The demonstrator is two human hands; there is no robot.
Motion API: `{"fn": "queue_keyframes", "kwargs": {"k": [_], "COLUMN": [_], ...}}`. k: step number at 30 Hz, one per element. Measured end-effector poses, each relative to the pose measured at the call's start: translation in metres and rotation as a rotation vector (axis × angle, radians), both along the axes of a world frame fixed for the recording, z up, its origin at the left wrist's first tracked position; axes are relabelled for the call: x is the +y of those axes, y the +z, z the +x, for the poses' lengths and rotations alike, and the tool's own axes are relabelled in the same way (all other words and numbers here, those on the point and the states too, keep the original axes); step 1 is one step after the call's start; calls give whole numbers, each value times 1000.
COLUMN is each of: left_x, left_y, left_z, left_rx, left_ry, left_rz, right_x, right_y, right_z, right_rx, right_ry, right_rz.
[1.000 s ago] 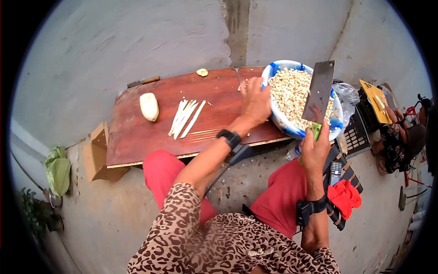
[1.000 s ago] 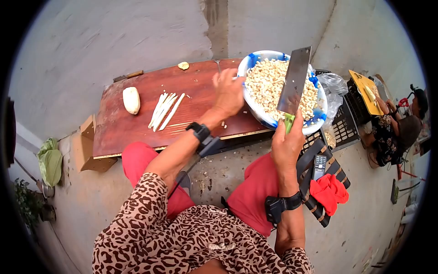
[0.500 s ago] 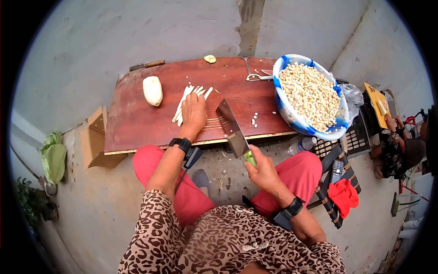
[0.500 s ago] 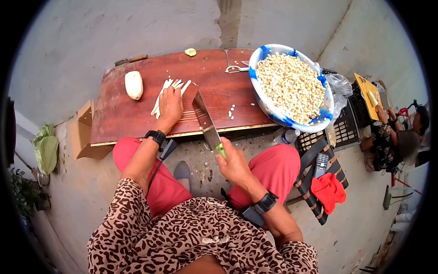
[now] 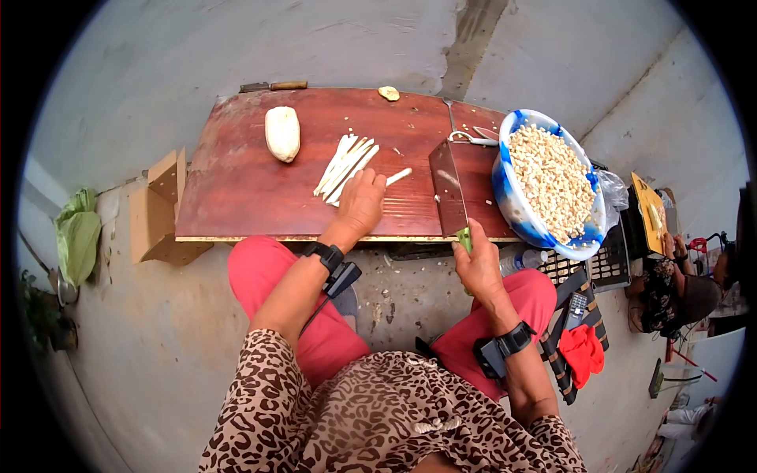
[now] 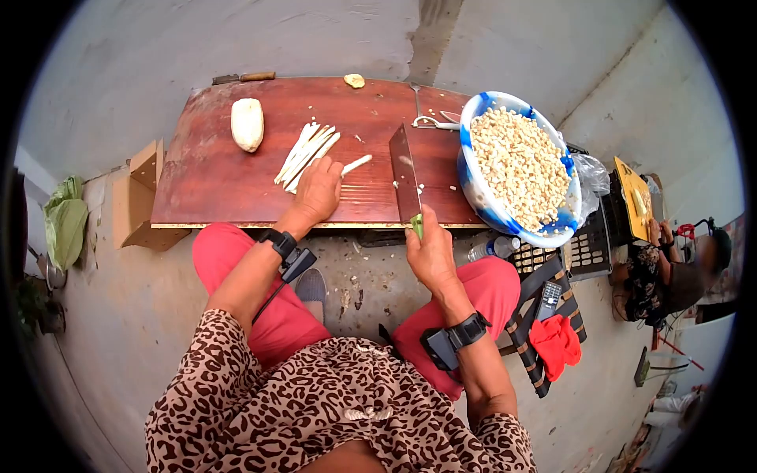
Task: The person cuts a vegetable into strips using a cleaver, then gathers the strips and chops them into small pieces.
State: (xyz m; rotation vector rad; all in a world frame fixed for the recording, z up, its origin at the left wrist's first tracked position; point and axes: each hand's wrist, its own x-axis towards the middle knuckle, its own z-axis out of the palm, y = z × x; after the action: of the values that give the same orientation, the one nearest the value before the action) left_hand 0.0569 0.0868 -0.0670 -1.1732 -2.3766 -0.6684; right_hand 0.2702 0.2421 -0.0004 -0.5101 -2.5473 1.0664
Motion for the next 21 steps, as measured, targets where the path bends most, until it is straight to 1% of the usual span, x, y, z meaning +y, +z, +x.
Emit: {"fn": "queue_keyframes", "kwargs": {"k": [4,7,8,11,17,20,21], "left_x": [-11,-15,-15,-12,1,5,4], "left_y": [9,27,28,19,8,6,10], "left_z": [7,11,9,-2,-16,-27,-26], "left_rx": [-98,-68,-84,-101,-66,-113,-159], "left_ry": [-1,93,142,222,270,292,227], "left_rz": [-15,55,32,-17,-43,-26,-49], "right_x": [-7,-10,-11,-12,-13,-13,-14], "right_y": [-7,-8,-6,-4,-7,-7,-5], "right_z": [-8,-9,-9,-9,-8,-8,-9], "right_rx": [-38,-62,-71,-79,-66,-72,-73], "right_ry": [23,11,6,-1,-10,-13,-12], "right_rz": [27,62,63,70,86,83,77]}}
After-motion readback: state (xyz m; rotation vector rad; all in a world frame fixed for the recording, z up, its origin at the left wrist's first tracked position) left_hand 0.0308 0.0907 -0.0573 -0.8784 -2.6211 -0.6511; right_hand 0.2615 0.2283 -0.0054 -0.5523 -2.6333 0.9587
